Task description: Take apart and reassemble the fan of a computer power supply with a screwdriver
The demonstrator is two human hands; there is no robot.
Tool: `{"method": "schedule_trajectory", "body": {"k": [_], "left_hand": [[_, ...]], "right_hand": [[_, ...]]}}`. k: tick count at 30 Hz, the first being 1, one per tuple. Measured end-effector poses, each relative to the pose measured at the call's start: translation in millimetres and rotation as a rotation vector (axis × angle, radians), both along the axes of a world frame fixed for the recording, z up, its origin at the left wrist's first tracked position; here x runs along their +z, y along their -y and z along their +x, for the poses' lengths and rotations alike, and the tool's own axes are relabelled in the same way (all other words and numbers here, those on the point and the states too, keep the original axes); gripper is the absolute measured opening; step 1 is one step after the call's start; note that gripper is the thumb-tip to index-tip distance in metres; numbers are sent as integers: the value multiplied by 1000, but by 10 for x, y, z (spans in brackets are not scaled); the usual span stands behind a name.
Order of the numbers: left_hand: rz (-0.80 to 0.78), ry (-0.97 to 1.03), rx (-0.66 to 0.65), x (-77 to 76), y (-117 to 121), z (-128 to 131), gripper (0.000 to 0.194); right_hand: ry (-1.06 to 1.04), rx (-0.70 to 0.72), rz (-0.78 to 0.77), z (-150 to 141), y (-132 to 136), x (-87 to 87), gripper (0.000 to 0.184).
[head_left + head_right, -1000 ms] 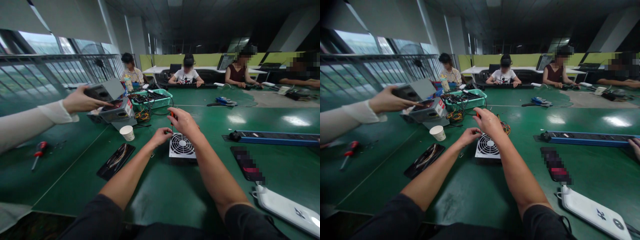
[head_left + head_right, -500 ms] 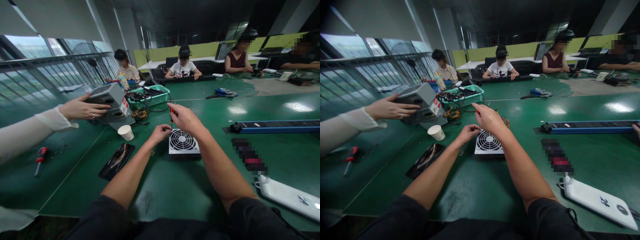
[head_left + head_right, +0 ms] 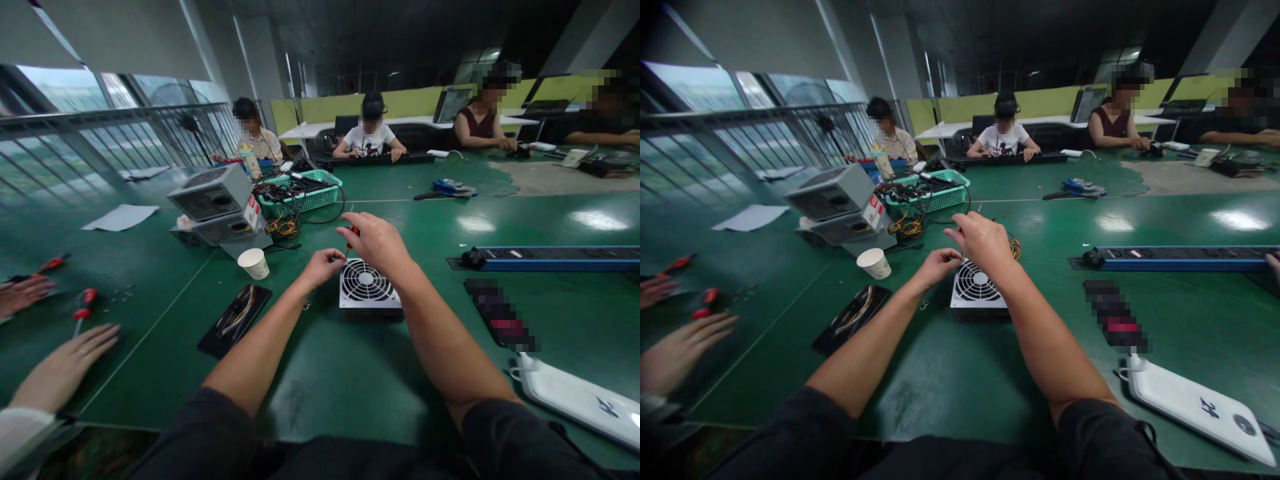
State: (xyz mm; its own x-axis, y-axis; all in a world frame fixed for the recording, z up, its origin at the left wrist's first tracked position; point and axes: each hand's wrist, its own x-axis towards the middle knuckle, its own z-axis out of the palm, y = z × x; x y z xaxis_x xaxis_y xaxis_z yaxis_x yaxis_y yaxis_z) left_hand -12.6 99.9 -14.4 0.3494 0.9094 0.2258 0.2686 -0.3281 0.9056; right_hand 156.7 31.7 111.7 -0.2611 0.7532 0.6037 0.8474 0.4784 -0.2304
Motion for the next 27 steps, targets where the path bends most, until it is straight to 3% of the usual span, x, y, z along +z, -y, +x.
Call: {"method": "schedule_trajectory", "body": {"k": [5,11,17,22,27], "left_hand": [[-17,12,-1,17,7,5,21],[6,3,4,9,-3,2,21],[-3,5,-23,-4,-15,-3,23],[16,-3,-4,-15,-23,5,22],[14,26,-51,-14,-23,-9,23]], "right_hand": [[-40,183,-63,20,-21,2,56],[-16,-41,-17,-26,9,-18,37],[-1,137,-75,20,10,-12,54],[39,-108,-34,-24,47,-3,34],[35,66,-82,-11,102,22,54]]}}
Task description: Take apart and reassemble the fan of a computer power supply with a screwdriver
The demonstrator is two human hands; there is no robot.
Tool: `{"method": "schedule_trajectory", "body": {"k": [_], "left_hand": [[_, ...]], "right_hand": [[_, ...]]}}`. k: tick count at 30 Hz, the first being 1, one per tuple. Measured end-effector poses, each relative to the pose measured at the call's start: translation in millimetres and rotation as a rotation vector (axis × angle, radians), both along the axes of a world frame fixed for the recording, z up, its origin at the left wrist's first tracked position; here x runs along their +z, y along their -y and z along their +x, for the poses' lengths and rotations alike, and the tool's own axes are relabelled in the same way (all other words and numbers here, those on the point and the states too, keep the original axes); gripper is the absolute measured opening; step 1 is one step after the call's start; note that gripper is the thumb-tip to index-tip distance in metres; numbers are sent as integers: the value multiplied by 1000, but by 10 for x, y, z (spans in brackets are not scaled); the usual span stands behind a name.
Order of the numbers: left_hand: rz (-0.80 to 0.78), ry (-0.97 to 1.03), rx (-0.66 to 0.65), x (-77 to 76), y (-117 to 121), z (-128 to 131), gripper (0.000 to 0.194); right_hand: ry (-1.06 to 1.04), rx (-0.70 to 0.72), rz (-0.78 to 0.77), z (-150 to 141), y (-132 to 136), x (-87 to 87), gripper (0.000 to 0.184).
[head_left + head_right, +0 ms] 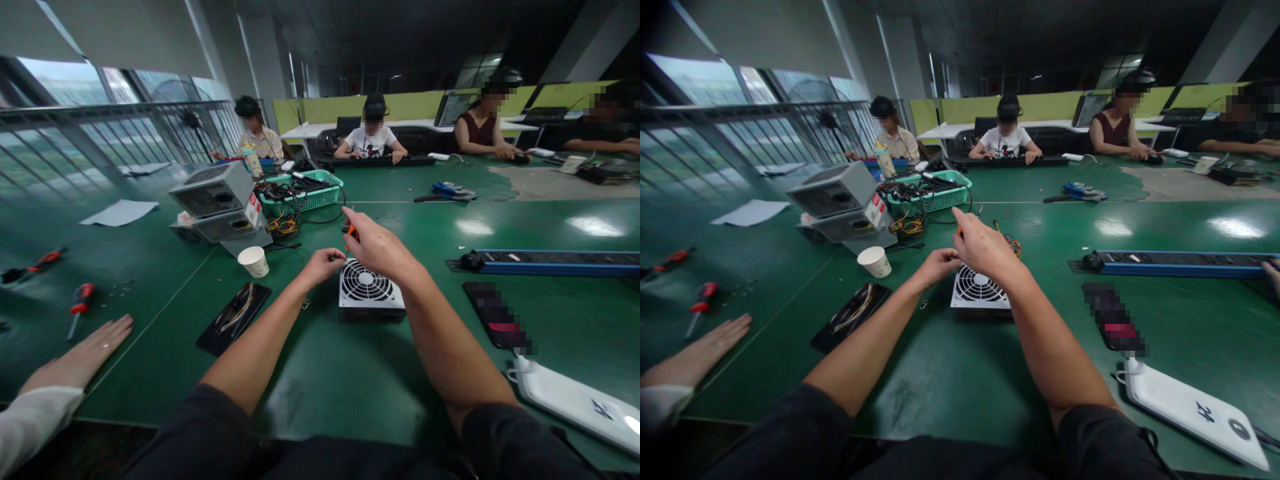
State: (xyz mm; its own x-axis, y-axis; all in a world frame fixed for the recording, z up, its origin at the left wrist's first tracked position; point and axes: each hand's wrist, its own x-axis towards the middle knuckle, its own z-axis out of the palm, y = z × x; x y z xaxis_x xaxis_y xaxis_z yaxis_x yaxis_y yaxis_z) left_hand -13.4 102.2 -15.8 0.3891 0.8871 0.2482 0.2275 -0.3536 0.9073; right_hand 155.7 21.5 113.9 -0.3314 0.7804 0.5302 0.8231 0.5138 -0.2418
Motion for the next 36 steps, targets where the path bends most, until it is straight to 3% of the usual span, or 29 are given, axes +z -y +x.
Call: {"method": "schedule_trajectory", "body": {"k": [2,7,13,15,21,27,30,36], "left_hand": [[5,-8,1,13,4,-2,23],[-21,-54,32,57,13,-3,23],[-54,-28,-42,141,36,-61,22],[-72,-18,-49,190,53,-86,23],[-84,-80,0,311,92,-125,25],[-50,-117,68,335,60,-162,25],[-25,-126,115,375,43,-187,23],[103,-302,208,605,102,-324,23]], "right_hand": [[20,14,-6,-1,13,6,54],[19,-201,35,-33,-11,0,34],[-28,54,-37,18,-58,-14,53],[-30,86,-28,-3,-67,-31,50],[-52,-42,47,-82,-85,-71,37],[-45,46,-23,-22,-48,-31,50],[-26,20,-30,-21,-48,-22,47],[-51,-17,6,-62,-42,0,35]]}}
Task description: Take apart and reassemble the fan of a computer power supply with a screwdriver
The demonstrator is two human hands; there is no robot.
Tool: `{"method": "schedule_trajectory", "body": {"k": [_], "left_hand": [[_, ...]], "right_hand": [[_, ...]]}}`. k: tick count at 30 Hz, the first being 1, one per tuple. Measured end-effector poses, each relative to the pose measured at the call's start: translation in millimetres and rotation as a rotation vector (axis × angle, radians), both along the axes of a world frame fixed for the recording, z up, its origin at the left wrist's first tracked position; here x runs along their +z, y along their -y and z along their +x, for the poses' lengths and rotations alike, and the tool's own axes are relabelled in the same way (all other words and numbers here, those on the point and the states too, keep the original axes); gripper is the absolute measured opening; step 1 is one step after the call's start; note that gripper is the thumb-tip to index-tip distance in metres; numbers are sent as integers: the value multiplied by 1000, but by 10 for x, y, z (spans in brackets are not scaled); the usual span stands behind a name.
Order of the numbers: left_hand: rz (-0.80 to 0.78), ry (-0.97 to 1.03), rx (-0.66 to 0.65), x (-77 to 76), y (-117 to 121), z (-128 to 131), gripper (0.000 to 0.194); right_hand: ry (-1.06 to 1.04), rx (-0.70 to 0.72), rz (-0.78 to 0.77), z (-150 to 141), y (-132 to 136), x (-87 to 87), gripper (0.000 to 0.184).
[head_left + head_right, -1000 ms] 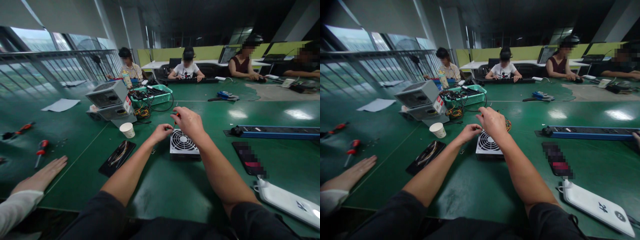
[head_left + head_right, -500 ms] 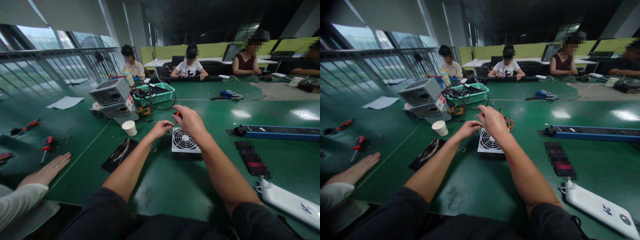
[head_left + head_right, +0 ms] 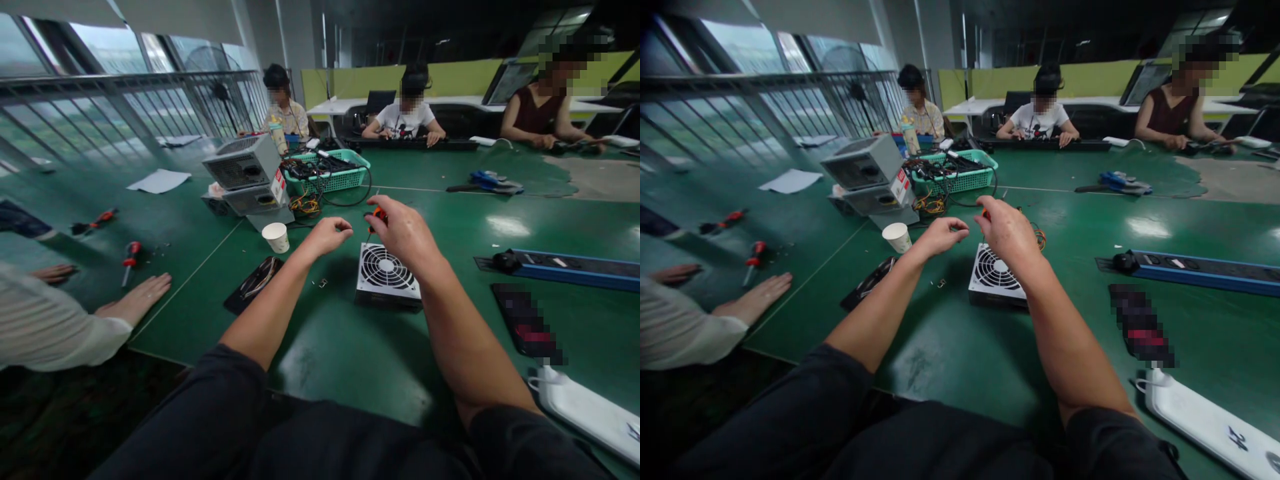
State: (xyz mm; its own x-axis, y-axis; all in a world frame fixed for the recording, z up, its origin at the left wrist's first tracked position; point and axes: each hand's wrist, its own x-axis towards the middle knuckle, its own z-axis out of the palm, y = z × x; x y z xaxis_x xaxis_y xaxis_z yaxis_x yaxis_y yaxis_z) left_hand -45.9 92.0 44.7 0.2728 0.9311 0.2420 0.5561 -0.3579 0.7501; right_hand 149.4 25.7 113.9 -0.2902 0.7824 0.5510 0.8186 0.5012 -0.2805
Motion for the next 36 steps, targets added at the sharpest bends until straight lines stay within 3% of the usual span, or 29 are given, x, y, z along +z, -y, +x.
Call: {"method": "schedule_trajectory", "body": {"k": [3,6,13,19,22,28,36], "left_hand": [[93,-178,-3,120,66,-108,25],[73,-378,-35,154,108,-197,27],[-163,-795,-78,-58,269,-406,28],[-102,-723,-188,-245,834,-633,54],[-52,-747,-205,-372,1038,-650,56],[128,-780,-183,-603,1161,-589,47],[196,-805,-182,-662,1220,-556,38]], "right_hand": [[7,-8,-3,3,13,18,35],[23,-7,-4,13,12,27,37],[66,-23,-8,24,26,36,39],[61,-29,-31,45,43,69,38],[63,-49,-37,69,37,81,37],[85,-50,-61,110,62,104,34],[100,-33,-73,200,69,127,34]]}}
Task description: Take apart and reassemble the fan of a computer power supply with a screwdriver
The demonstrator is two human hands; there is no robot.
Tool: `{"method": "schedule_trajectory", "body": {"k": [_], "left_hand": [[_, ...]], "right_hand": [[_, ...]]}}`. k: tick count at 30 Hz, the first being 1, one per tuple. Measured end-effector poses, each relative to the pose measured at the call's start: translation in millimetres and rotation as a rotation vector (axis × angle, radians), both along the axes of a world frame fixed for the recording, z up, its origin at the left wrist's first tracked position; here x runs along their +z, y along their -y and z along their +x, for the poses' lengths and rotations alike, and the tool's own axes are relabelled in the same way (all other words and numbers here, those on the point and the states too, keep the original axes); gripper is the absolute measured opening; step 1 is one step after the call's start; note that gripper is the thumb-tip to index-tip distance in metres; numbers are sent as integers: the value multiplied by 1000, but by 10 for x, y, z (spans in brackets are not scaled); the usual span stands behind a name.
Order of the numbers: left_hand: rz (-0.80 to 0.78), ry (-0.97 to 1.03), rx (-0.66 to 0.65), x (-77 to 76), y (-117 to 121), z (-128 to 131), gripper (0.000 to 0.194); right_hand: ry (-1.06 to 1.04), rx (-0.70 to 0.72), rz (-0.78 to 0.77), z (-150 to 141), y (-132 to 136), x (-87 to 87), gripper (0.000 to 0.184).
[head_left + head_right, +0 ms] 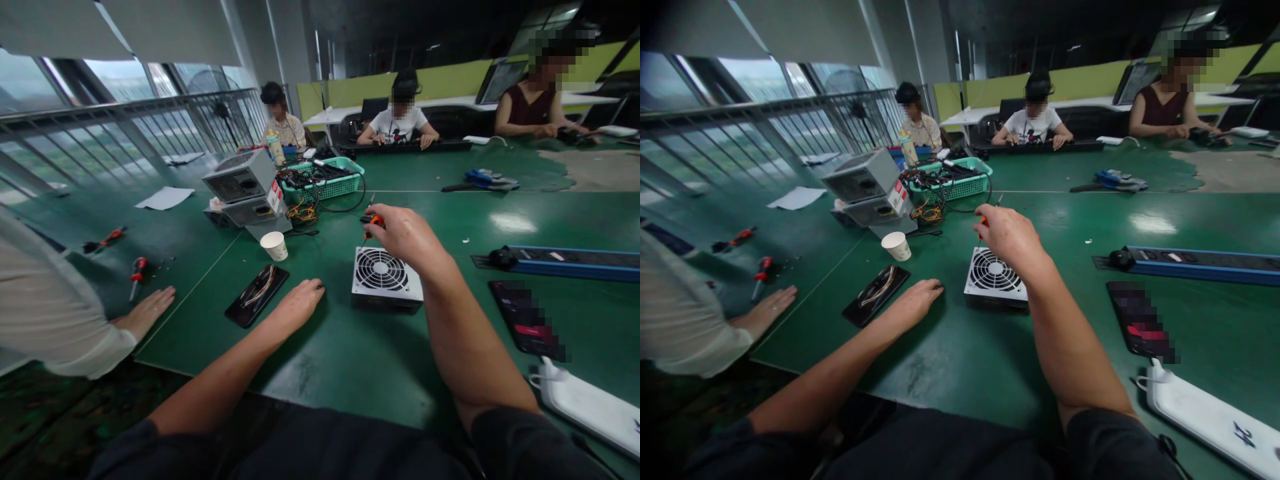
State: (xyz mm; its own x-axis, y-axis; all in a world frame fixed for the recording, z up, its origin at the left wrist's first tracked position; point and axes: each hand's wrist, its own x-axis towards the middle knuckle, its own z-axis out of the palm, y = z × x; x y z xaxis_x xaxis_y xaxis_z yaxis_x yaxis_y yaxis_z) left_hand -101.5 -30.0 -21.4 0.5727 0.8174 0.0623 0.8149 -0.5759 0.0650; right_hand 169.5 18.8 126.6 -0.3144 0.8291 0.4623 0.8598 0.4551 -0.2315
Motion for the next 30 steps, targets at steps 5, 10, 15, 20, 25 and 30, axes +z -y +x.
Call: {"method": "schedule_trajectory", "body": {"k": [5,10,15,20,25,30], "left_hand": [[-127,73,43,116,-195,-13,28],[-242,136,63,230,-394,34,26],[-233,183,81,129,-453,89,24],[-207,179,52,53,-482,78,24],[-292,157,-9,96,-575,82,21],[-390,258,38,205,-654,104,14]], "right_hand": [[3,-35,3,95,5,51,37],[-45,-23,3,174,22,93,36],[-82,-23,7,217,55,149,37],[-107,0,48,249,52,159,37],[-128,8,47,257,55,157,36],[-111,3,42,260,66,170,38]]}}
